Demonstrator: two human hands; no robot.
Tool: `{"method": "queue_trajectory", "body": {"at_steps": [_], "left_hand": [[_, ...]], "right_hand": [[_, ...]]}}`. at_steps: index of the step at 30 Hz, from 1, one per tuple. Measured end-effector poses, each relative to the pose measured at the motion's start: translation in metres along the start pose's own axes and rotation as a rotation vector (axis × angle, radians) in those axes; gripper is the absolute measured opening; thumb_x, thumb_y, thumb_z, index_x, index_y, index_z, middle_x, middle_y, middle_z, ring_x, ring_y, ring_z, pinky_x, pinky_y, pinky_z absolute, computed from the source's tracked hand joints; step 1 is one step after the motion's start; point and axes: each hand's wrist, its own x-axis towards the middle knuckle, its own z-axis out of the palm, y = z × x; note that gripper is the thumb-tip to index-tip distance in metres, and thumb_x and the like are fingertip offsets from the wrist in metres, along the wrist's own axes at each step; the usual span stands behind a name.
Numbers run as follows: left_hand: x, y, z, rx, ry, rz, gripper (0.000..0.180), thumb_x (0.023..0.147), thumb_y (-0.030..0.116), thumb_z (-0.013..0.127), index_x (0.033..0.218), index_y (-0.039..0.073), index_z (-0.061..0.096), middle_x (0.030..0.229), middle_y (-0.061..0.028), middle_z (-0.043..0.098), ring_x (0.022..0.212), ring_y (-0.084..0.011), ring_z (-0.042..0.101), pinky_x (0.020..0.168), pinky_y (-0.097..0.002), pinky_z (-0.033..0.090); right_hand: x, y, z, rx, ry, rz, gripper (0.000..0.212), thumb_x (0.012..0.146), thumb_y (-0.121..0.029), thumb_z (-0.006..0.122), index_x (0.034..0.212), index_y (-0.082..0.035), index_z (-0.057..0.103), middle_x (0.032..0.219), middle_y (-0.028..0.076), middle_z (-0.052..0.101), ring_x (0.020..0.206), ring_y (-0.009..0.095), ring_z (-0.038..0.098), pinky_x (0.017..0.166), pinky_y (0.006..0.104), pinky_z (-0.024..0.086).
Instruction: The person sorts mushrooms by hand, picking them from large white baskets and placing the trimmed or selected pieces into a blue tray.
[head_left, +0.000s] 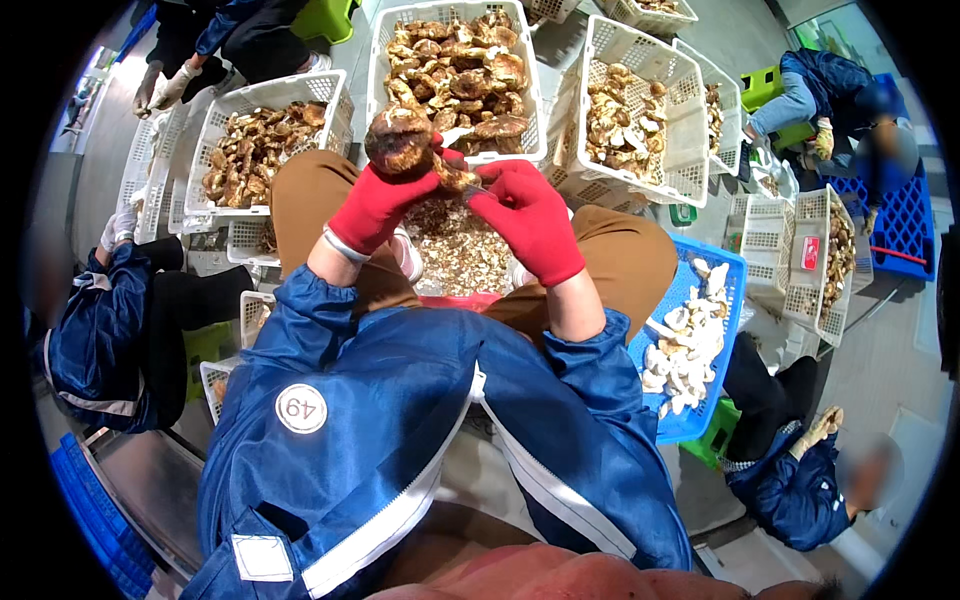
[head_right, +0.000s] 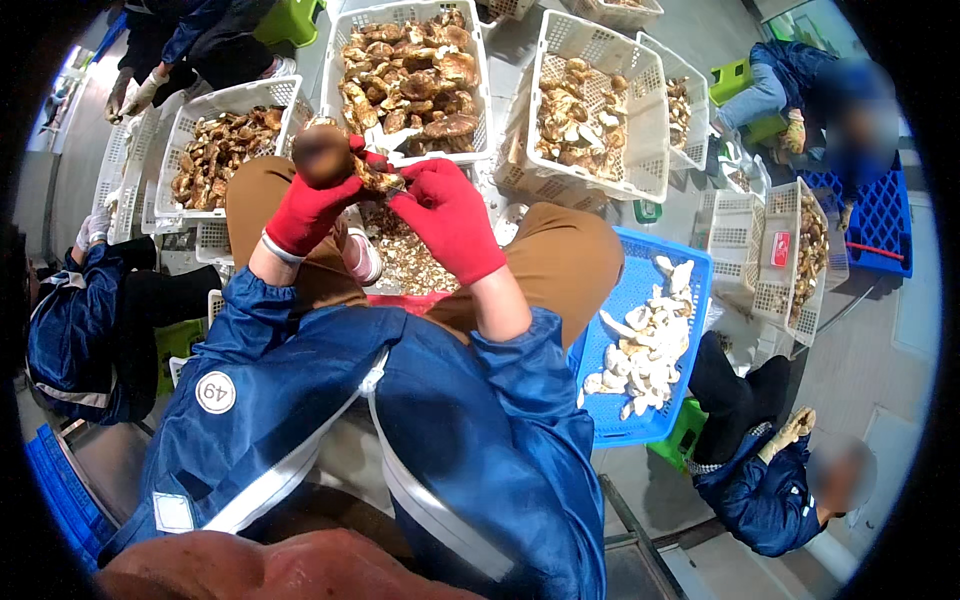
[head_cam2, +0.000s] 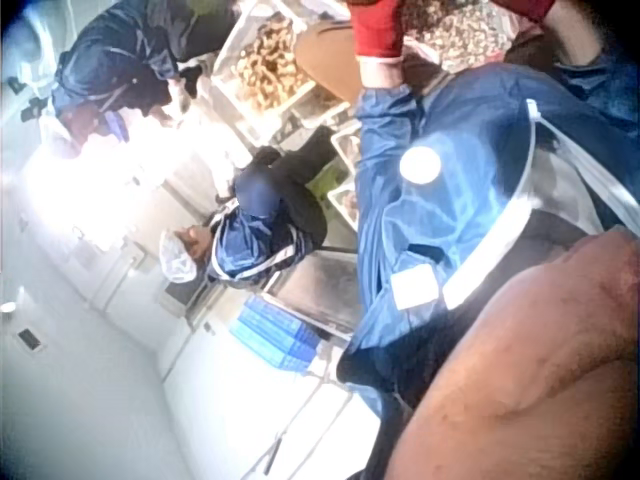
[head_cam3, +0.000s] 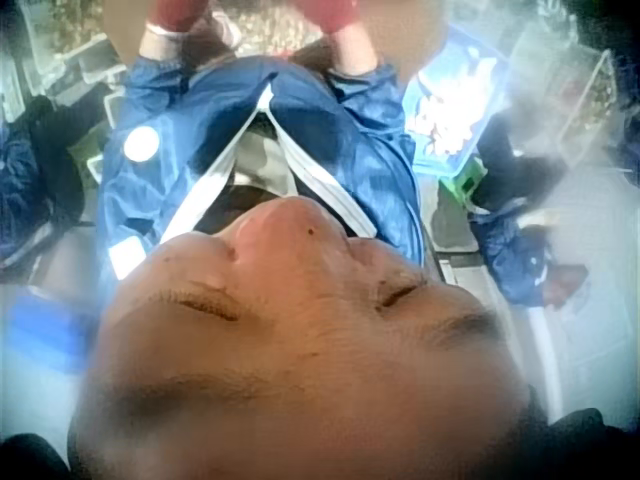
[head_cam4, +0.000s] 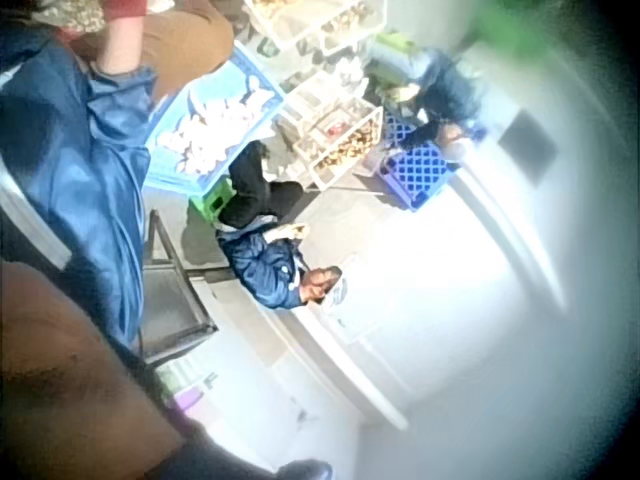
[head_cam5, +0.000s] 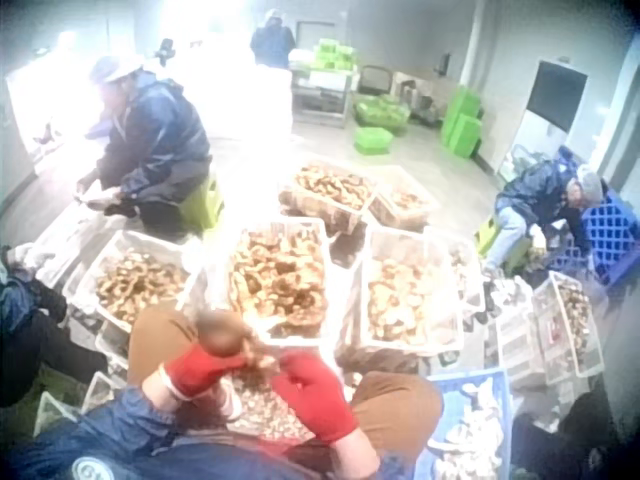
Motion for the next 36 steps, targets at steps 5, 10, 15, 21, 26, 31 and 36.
{"method": "queue_trajectory", "body": {"at_steps": [5, 10, 15, 21, 26, 31, 36], "left_hand": [[0.001, -0.002, -0.007, -0.001, -0.104, 0.039, 0.048, 0.09, 0.002, 0.067, 0.135, 0.002, 0.05, 0.121, -0.0136, 0.063, 0.117, -0.0257, 0.06, 0.102, -0.0389, 0.047], [0.008, 0.0, -0.021, 0.504, -0.242, 0.155, 0.046, 0.087, 0.005, 0.07, 0.129, 0.004, 0.05, 0.12, -0.0106, 0.062, 0.118, -0.0223, 0.057, 0.102, -0.0371, 0.045], [0.01, 0.01, -0.013, 0.459, -0.407, 0.194, 0.039, 0.089, 0.012, 0.069, 0.124, 0.001, 0.058, 0.126, -0.0104, 0.062, 0.117, -0.0221, 0.058, 0.103, -0.035, 0.045], [-0.011, 0.018, 0.0, 0.246, -0.241, 0.03, 0.049, 0.082, 0.008, 0.076, 0.128, 0.006, 0.058, 0.137, -0.0122, 0.055, 0.124, -0.0212, 0.053, 0.104, -0.0358, 0.044], [-0.021, 0.022, 0.015, 0.362, -0.33, 0.073, 0.082, 0.079, 0.003, 0.075, 0.15, 0.003, 0.034, 0.146, -0.0115, 0.046, 0.135, -0.0203, 0.043, 0.111, -0.0332, 0.037], [-0.024, -0.003, 0.004, -0.282, -0.021, -0.368, 0.05, 0.096, 0.021, 0.057, 0.141, 0.001, 0.047, 0.122, -0.0119, 0.063, 0.108, -0.0196, 0.062, 0.095, -0.0308, 0.05], [-0.023, -0.007, 0.024, -0.206, -0.064, -0.352, 0.047, 0.096, 0.022, 0.06, 0.137, 0.001, 0.05, 0.115, -0.0107, 0.065, 0.087, -0.0151, 0.064, 0.076, -0.0275, 0.054]], "right_hand": [[0.003, -0.002, -0.011, 0.28, -0.069, 0.334, 0.019, 0.081, -0.014, 0.074, 0.097, -0.004, 0.07, 0.081, 0.004, 0.065, 0.073, 0.011, 0.057, 0.067, 0.0273, 0.047], [0.0, -0.007, 0.002, -0.033, -0.068, 0.011, 0.016, 0.084, -0.014, 0.073, 0.09, 0.0, 0.069, 0.087, 0.004, 0.069, 0.076, 0.01, 0.059, 0.07, 0.0268, 0.047], [0.004, -0.002, -0.022, 0.604, -0.212, 0.529, 0.012, 0.084, -0.008, 0.072, 0.091, 0.0, 0.069, 0.115, 0.011, 0.067, 0.092, 0.011, 0.061, 0.079, 0.027, 0.05], [0.0, -0.01, -0.008, 0.26, -0.17, 0.231, 0.016, 0.081, -0.01, 0.075, 0.086, 0.001, 0.065, 0.108, 0.005, 0.068, 0.086, 0.008, 0.059, 0.077, 0.0247, 0.047], [0.005, 0.005, -0.021, 0.22, -0.143, -0.044, 0.017, 0.079, -0.004, 0.074, 0.073, 0.002, 0.059, 0.113, 0.009, 0.068, 0.087, 0.012, 0.06, 0.077, 0.0271, 0.048], [0.003, -0.009, -0.021, 0.053, -0.145, -0.049, 0.013, 0.079, 0.003, 0.071, 0.073, 0.002, 0.059, 0.118, 0.012, 0.066, 0.095, 0.016, 0.063, 0.082, 0.0289, 0.05], [0.0, -0.013, -0.005, -0.119, -0.026, -0.155, 0.008, 0.08, -0.001, 0.07, 0.079, 0.002, 0.063, 0.11, 0.011, 0.068, 0.082, 0.016, 0.064, 0.069, 0.0269, 0.05]]}}
